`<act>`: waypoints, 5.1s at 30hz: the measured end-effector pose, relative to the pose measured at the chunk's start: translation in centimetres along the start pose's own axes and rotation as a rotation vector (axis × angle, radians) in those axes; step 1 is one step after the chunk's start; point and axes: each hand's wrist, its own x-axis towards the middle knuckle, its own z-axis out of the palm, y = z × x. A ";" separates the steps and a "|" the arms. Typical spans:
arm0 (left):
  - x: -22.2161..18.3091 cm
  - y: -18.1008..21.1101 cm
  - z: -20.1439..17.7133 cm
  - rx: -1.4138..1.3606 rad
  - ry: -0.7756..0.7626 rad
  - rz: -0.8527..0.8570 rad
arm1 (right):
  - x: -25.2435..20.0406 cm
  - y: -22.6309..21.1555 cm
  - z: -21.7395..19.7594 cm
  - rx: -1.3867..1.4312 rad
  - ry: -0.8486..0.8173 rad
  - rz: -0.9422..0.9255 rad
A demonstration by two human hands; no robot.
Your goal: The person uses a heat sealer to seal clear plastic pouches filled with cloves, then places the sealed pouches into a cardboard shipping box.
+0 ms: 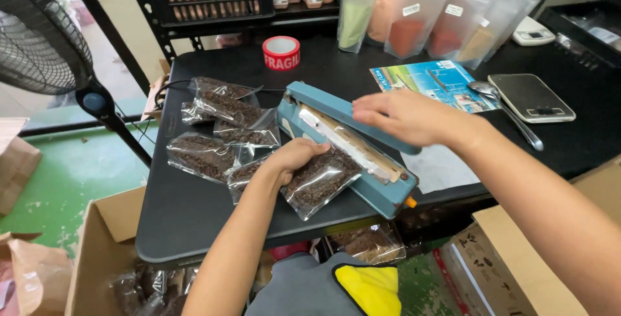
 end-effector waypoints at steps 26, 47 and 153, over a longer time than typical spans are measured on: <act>-1.6 1.0 1.1 -0.028 0.002 0.020 | -1.6 2.2 5.9 -0.101 0.160 -0.034; -9.4 4.8 2.2 0.191 -0.059 0.081 | -1.8 2.7 7.2 -0.043 0.237 0.005; -18.9 -0.2 3.6 -0.145 0.278 0.260 | -2.2 3.1 7.8 -0.081 0.259 0.155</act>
